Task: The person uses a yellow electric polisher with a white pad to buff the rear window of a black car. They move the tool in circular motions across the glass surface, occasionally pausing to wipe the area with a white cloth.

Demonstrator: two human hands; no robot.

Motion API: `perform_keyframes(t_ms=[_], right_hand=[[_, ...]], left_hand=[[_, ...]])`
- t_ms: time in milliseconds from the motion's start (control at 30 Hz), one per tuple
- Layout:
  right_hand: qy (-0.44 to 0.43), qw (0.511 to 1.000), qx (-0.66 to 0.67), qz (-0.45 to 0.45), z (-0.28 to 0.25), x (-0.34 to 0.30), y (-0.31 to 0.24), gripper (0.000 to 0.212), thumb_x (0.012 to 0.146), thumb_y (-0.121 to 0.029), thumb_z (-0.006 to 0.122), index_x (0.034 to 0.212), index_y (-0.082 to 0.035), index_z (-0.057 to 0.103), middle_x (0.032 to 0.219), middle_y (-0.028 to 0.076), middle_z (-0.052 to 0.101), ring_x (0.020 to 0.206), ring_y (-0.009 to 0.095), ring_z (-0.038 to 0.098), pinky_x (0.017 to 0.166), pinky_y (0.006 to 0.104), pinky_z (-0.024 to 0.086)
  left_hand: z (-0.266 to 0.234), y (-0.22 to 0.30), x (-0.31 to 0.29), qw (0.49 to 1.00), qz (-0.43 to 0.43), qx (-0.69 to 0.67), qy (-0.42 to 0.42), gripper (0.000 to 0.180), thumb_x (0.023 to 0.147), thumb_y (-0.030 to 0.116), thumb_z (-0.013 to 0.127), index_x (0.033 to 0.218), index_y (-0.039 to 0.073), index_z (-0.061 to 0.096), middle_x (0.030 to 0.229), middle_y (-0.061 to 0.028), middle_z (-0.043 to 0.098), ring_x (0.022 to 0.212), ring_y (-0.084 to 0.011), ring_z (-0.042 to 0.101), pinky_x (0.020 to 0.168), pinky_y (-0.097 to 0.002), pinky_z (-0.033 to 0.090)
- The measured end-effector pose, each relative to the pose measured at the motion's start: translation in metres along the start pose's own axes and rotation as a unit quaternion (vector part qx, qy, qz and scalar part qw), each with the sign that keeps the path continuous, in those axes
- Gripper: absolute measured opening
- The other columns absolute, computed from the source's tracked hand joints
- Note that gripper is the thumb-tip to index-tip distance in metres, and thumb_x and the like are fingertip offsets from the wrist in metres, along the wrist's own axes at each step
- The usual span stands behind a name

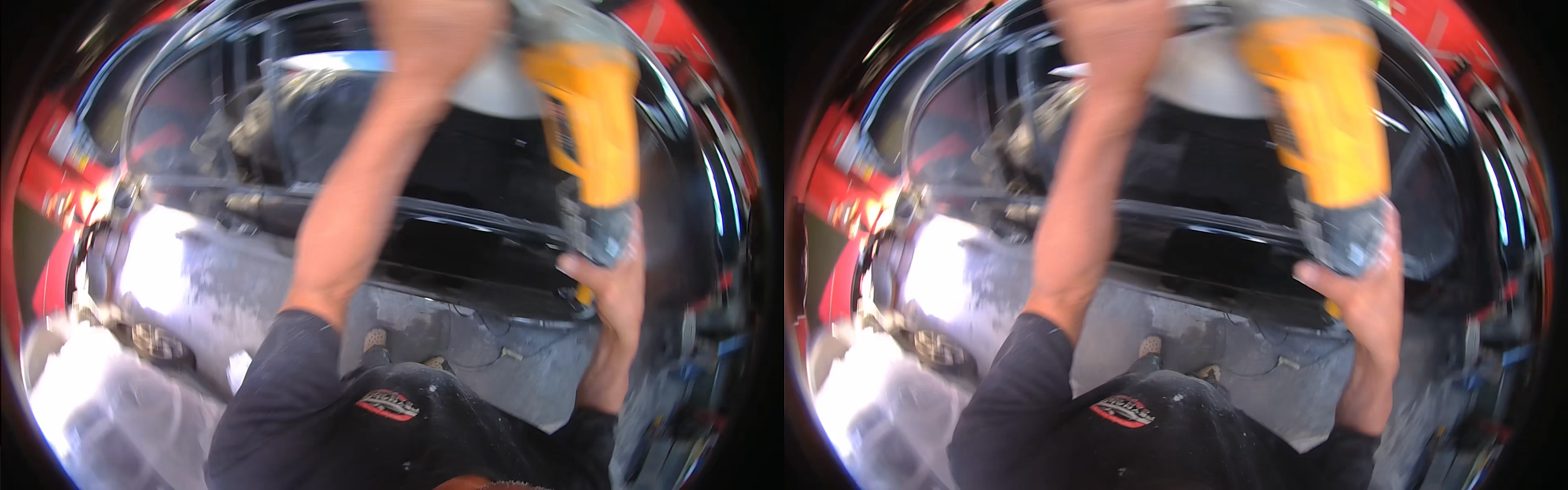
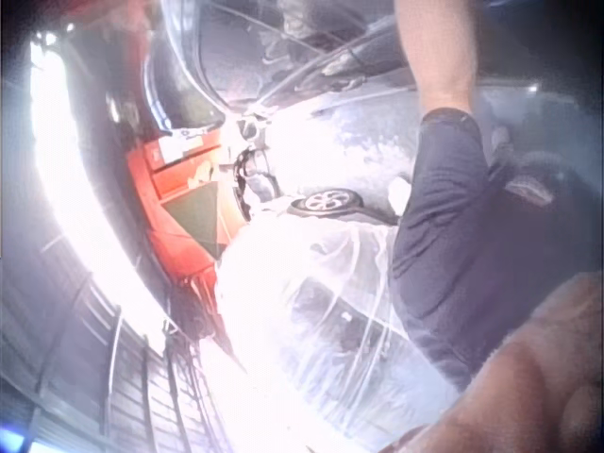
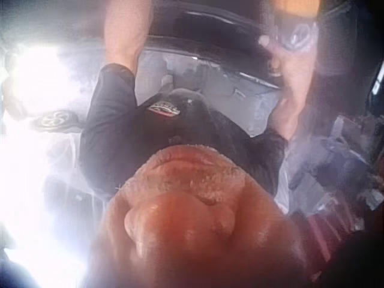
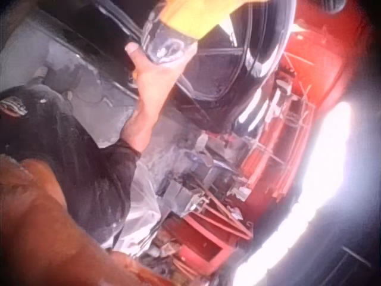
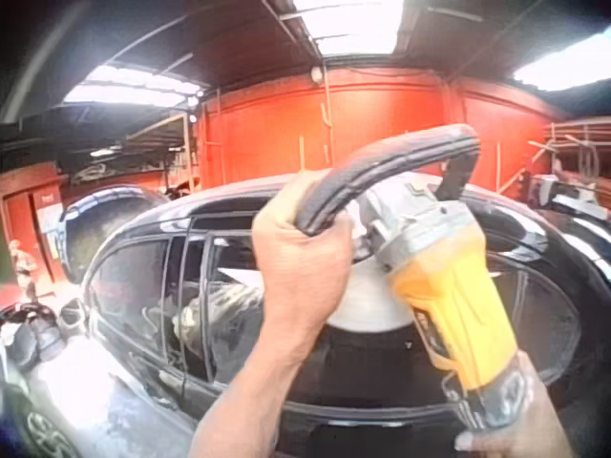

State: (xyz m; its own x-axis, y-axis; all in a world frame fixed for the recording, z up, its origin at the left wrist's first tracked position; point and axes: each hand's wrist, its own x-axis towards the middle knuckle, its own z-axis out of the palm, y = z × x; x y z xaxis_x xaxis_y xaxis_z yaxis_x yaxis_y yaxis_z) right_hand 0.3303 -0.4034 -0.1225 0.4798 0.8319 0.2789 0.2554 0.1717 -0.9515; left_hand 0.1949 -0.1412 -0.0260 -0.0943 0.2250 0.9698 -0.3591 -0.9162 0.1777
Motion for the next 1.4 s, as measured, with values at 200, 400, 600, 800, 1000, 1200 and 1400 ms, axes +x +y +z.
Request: perform_keyframes(t_ms=[200,400,600,800,1000,1200,1400], right_hand=[[-0.106,0.992,-0.023,-0.062,0.050,0.019,-0.005,0.106,0.068,-0.001,0.088,0.154,-0.005,0.027,0.135,0.017,0.059,0.129,0.025,0.056,0.111,0.0386,0.043],[-0.168,0.986,-0.018,0.000,0.066,0.023,-0.012,0.111,0.071,-0.005,0.086,0.158,-0.006,0.016,0.126,0.025,0.065,0.118,0.035,0.065,0.106,0.0418,0.048],[-0.097,0.995,-0.030,0.004,0.050,0.001,-0.003,0.105,0.071,-0.004,0.086,0.154,-0.004,0.021,0.134,0.021,0.059,0.127,0.034,0.058,0.109,0.0395,0.044],[-0.009,0.998,0.045,0.041,-0.031,-0.043,0.009,0.105,0.066,0.000,0.089,0.152,-0.004,0.029,0.133,0.011,0.058,0.126,0.019,0.053,0.111,0.0343,0.040],[0.053,0.989,0.060,0.125,-0.136,-0.085,0.033,0.102,0.062,0.003,0.090,0.149,-0.003,0.037,0.134,0.008,0.056,0.128,0.019,0.051,0.112,0.0343,0.038],[0.131,0.977,0.122,0.120,-0.219,-0.121,0.066,0.094,0.057,0.007,0.088,0.141,-0.003,0.046,0.124,0.005,0.061,0.117,0.018,0.057,0.105,0.0342,0.044],[0.187,0.958,0.140,0.165,-0.253,-0.144,0.086,0.087,0.059,0.005,0.087,0.137,-0.004,0.048,0.114,0.004,0.063,0.101,0.015,0.060,0.091,0.0310,0.050]], left_hand=[[-0.088,0.032,0.017,0.984,-0.105,0.124,0.078,0.016,0.086,-0.003,0.069,0.101,-0.001,0.073,0.081,-0.0029,0.068,0.056,-0.0072,0.055,0.048,-0.0188,0.041],[-0.126,0.028,0.027,0.980,-0.117,0.143,0.070,0.015,0.092,-0.002,0.068,0.106,-0.006,0.073,0.080,-0.0054,0.067,0.061,-0.0064,0.049,0.054,-0.0209,0.036],[-0.073,0.024,0.037,0.978,-0.120,0.172,0.016,0.014,0.093,0.000,0.068,0.106,-0.003,0.074,0.079,-0.0021,0.065,0.060,-0.0052,0.046,0.054,-0.0204,0.032],[0.036,0.042,0.007,0.982,-0.165,0.070,-0.053,0.011,0.091,0.003,0.071,0.101,0.002,0.075,0.074,0.0034,0.061,0.056,-0.0016,0.045,0.049,-0.0183,0.031],[0.167,0.076,-0.039,0.979,-0.069,0.127,-0.141,0.016,0.087,-0.003,0.069,0.102,0.002,0.074,0.080,0.0011,0.066,0.061,-0.0026,0.051,0.052,-0.0194,0.036],[0.282,0.104,-0.085,0.976,-0.031,0.035,-0.211,0.021,0.075,-0.005,0.067,0.095,0.003,0.072,0.073,-0.0071,0.070,0.065,-0.0109,0.065,0.063,-0.0279,0.052],[0.358,0.107,-0.117,0.971,-0.038,-0.028,-0.235,0.015,0.067,-0.004,0.067,0.081,0.002,0.069,0.065,-0.0154,0.065,0.056,-0.0280,0.066,0.056,-0.0334,0.050]])
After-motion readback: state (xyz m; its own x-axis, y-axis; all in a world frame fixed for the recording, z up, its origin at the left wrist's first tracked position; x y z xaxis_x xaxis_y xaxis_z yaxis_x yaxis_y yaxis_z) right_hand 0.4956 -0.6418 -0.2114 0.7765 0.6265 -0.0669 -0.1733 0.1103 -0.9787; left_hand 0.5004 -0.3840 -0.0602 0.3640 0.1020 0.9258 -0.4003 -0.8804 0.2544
